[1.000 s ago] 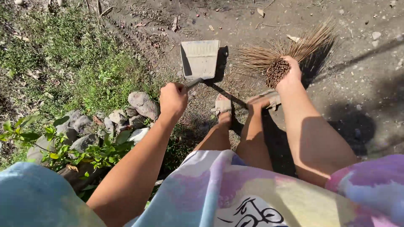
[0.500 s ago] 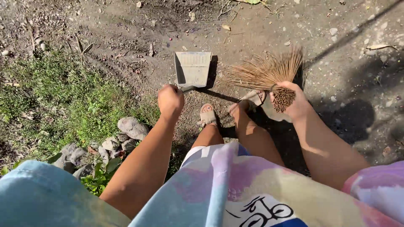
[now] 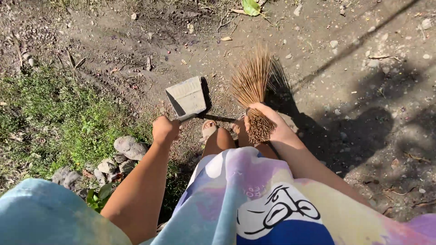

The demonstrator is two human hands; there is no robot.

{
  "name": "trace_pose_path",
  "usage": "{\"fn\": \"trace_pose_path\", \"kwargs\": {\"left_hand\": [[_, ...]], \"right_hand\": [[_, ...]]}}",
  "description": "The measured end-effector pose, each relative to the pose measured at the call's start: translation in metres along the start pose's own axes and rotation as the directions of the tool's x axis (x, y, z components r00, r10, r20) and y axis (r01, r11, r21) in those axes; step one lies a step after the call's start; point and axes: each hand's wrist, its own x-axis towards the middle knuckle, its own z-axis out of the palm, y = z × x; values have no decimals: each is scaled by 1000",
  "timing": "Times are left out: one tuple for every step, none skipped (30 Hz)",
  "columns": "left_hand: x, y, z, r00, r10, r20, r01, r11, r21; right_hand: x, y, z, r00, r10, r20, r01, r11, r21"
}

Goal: Sweeping leaves and debris into a dustpan using a small broom.

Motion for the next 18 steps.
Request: {"fn": "trace_pose_path", "kwargs": {"left_hand": [[16, -7, 12, 1000, 16, -7, -16, 1000, 10], [34, -15, 24, 988, 119, -97, -114, 992, 49], [46, -30, 37, 962, 206, -179, -193, 977, 91], [36, -15, 22, 961, 206, -183, -191, 977, 96], [19, -3, 18, 980, 133, -151, -123, 990, 68], [3, 8, 13, 991, 60, -116, -55, 998, 43], [5, 4, 20, 992, 46, -115, -43, 999, 24], [5, 0, 27, 988, 97, -121, -95, 995, 23], [9, 0, 33, 978, 167, -126, -164, 986, 32], [8, -3, 40, 977, 172, -124, -170, 985, 23], [11, -5, 41, 973, 192, -127, -189, 981, 36], [14, -6, 42, 969, 212, -130, -207, 977, 49], [16, -9, 45, 969, 210, -133, -206, 978, 46], [19, -11, 47, 957, 227, -180, -224, 974, 37], [22, -15, 46, 945, 239, -225, -238, 971, 32], [21, -12, 42, 946, 233, -227, -232, 972, 32], [23, -8, 36, 950, 224, -220, -216, 975, 59], [26, -5, 29, 953, 214, -213, -200, 976, 87]], "right_hand": [[-13, -17, 2, 1000, -18, 2, 18, 1000, 8], [-26, -33, 4, 995, -100, -15, 99, 992, -82], [-39, -47, 6, 986, -166, -22, 160, 971, -175], [-15, -59, -54, 986, -166, -18, 161, 972, -170], [-2, -72, -117, 987, -119, -112, 117, 993, -24], [7, -80, -177, 978, -55, -199, 81, 989, 126], [7, -91, -164, 979, -45, -197, 68, 992, 109], [6, -102, -151, 919, -97, -381, 150, 982, 112], [1, -111, -139, 816, -157, -556, 254, 962, 102], [6, -115, -129, 813, -165, -558, 259, 961, 93], [14, -118, -118, 771, -197, -606, 300, 951, 71], [24, -122, -107, 725, -229, -650, 339, 940, 47], [25, -126, -68, 727, -231, -647, 338, 940, 45], [27, -130, -30, 757, -226, -613, 327, 943, 57], [32, -134, 10, 788, -215, -576, 311, 948, 72], [53, -135, 26, 792, -211, -573, 306, 949, 73], [75, -133, 41, 823, -175, -540, 234, 971, 42], [97, -132, 56, 851, -137, -507, 162, 987, 7]]}}
